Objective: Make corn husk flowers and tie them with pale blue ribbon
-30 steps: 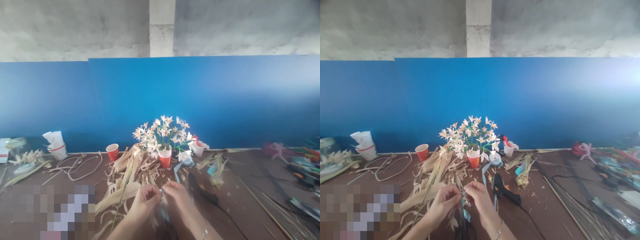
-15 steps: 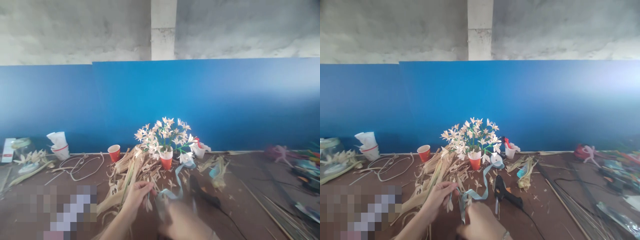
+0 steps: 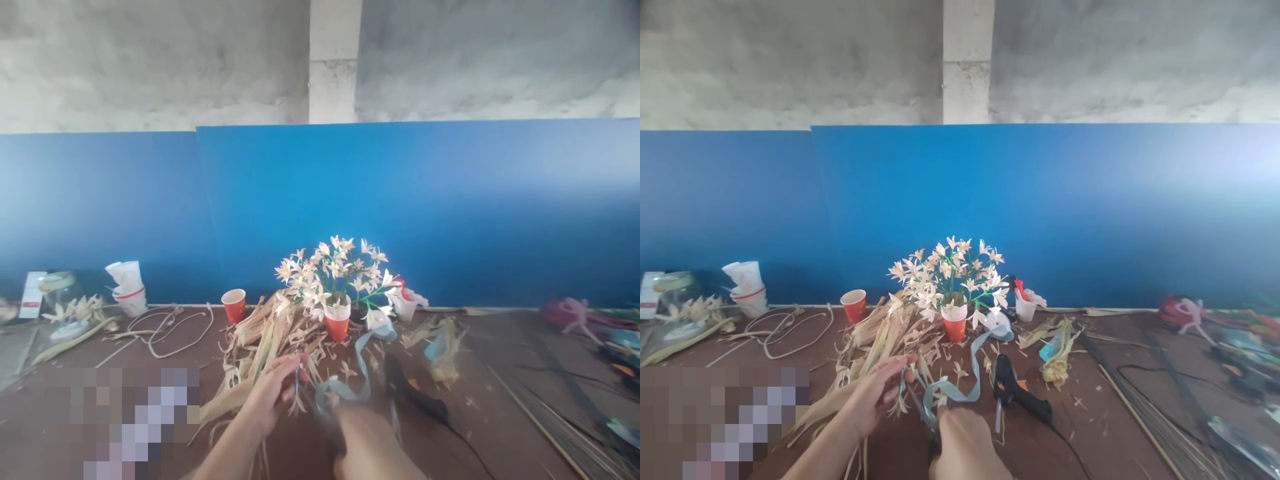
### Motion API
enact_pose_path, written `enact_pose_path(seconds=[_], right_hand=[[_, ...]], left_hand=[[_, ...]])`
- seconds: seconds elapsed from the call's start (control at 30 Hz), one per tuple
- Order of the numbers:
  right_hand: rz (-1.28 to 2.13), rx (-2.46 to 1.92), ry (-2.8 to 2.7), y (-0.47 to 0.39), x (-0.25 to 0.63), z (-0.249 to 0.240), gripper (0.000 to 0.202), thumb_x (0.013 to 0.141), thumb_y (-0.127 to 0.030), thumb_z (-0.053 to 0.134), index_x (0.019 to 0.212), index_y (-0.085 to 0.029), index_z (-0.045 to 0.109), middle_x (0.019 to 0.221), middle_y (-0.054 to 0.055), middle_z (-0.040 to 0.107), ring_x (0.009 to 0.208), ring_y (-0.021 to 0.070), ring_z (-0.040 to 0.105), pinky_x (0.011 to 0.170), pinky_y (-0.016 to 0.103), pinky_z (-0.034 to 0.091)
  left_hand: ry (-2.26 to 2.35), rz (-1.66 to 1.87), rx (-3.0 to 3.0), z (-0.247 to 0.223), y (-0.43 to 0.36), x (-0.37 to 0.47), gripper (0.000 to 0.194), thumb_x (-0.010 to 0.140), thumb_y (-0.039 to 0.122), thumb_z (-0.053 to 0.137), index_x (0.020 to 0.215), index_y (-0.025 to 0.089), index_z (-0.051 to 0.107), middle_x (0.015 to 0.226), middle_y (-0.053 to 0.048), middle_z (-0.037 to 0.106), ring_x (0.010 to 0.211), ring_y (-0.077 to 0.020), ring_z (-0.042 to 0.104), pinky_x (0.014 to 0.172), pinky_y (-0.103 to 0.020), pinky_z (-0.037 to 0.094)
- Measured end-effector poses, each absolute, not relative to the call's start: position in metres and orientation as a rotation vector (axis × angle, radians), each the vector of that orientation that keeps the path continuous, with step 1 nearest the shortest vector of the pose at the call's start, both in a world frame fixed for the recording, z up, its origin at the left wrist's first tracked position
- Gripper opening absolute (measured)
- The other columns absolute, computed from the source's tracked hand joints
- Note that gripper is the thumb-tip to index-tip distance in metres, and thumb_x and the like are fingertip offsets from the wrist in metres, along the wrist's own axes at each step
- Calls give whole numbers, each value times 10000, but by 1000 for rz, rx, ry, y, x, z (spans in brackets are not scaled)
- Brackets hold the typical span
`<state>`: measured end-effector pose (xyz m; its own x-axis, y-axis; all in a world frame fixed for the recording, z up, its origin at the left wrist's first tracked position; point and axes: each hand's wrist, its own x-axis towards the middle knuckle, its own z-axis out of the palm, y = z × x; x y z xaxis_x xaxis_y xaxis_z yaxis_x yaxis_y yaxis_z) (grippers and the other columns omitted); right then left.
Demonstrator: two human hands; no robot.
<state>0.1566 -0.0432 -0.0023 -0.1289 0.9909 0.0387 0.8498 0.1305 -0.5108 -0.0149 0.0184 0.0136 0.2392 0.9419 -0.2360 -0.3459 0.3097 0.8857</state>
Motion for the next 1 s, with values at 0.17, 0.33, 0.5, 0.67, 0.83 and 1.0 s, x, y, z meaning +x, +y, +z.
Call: enact_pose_path(seconds=[0.17,0.33,0.5,0.67,0.83,1.0], right_hand=[[1310,-1391,-1754,-25,177,4,246,485,-83,575,685,-208,645,565,-41,617,517,122,532,470,205,332],[1720,-1275,-1495,-19,186,14,349,558,-155,602,903,-187,646,654,-10,659,560,130,596,424,170,321],[1766,-1282,-1447,-15,191,10,319,606,-249,650,918,-185,632,665,-21,629,482,110,615,351,146,261],[1592,-1252,-1421,-4,187,-8,360,583,-366,733,880,-183,645,651,-20,616,515,96,547,435,174,335],[1483,-1150,-1411,2,181,-20,412,574,-470,736,848,-173,657,673,-3,610,609,126,534,546,223,403],[1533,-1126,-1479,2,176,-24,433,581,-475,733,866,-161,646,619,-23,568,547,104,492,522,219,377]], left_hand=[[827,1067,859,9,24,-19,292,659,356,681,825,116,669,508,40,532,332,7,251,328,-151,130],[794,1113,843,5,29,-22,302,644,354,709,829,121,659,609,-1,614,337,16,252,335,-151,156],[789,1139,827,4,29,-23,298,649,348,698,818,105,664,613,-2,610,328,29,231,328,-147,97],[868,1108,864,9,25,-18,292,626,358,699,759,105,641,502,16,579,303,20,220,328,-157,65],[903,1061,941,8,23,-13,248,616,350,693,659,132,584,441,20,582,260,16,202,325,-172,40],[900,930,1046,2,23,-10,274,619,384,683,619,139,561,423,5,592,239,1,258,320,-189,49]])
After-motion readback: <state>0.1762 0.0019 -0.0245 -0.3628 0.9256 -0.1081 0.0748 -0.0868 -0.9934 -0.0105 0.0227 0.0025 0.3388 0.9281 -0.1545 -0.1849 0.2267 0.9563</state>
